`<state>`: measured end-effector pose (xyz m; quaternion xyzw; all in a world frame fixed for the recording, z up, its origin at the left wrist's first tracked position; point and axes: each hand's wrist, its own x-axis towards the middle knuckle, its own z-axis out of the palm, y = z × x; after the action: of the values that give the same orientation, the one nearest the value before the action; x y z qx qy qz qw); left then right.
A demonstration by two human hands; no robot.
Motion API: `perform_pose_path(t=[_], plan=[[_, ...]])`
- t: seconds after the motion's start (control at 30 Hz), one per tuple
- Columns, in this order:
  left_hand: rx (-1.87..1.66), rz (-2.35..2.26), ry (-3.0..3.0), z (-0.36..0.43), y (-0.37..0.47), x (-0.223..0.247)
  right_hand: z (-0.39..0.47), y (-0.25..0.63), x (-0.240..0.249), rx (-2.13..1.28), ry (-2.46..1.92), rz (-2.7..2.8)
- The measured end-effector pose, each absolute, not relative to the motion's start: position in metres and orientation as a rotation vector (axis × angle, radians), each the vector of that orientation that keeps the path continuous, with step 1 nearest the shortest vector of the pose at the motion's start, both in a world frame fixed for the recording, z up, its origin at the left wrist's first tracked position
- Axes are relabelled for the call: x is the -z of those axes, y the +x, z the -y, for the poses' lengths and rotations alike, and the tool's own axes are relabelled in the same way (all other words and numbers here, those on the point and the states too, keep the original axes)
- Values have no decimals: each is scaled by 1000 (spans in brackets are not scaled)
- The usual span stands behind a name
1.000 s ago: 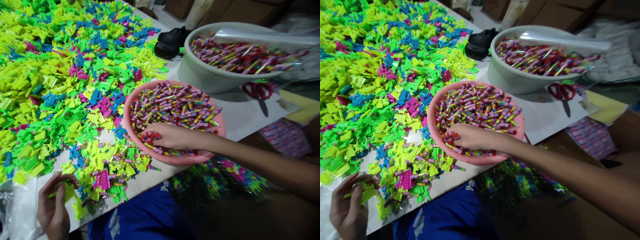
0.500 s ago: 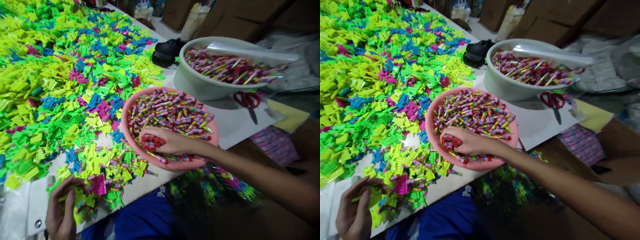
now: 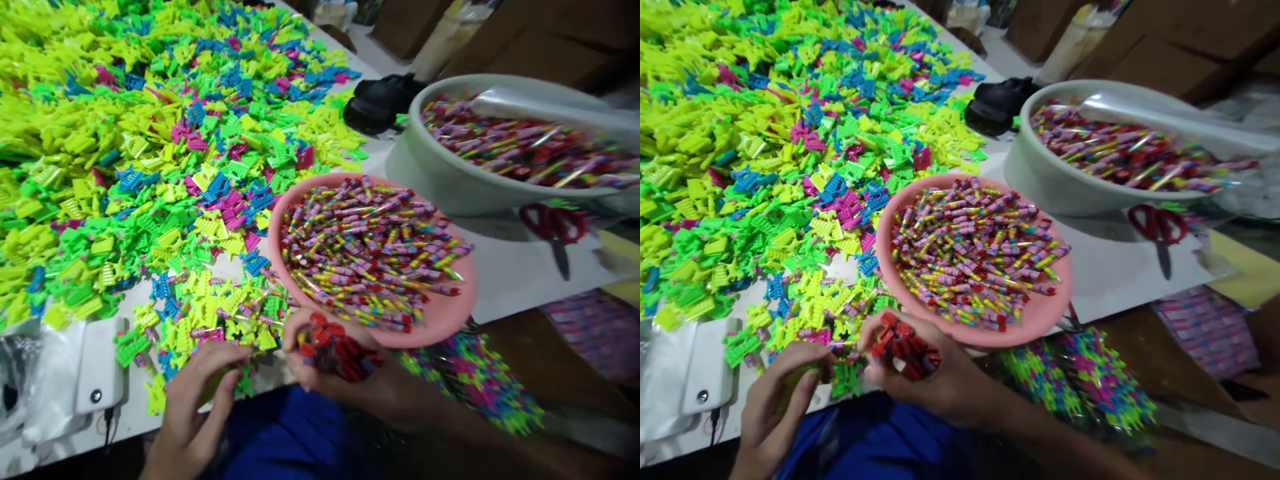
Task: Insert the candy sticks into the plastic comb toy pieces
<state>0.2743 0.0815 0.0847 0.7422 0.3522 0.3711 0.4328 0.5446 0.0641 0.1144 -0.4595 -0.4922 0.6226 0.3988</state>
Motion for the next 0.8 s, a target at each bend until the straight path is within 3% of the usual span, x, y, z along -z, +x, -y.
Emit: perform_pose_path(t=[0.17, 0.33, 0.47, 0.7, 0.8], plan=[[-823, -928, 2224, -82, 273, -106, -48, 497, -91, -1955, -1177, 860], [-703, -1048, 2447, -72, 265, -108, -23, 467, -68, -1820, -1290, 700], [-673, -1029, 2242, -69, 256, -106, -18, 464, -62, -1752, -1278, 617], [-1131, -1303, 2477, -68, 242, -100, -47, 454, -59, -1935, -1028, 251], [-1059, -1176, 2735, -70, 250, -90, -54, 442, -65, -1837, -1130, 581]])
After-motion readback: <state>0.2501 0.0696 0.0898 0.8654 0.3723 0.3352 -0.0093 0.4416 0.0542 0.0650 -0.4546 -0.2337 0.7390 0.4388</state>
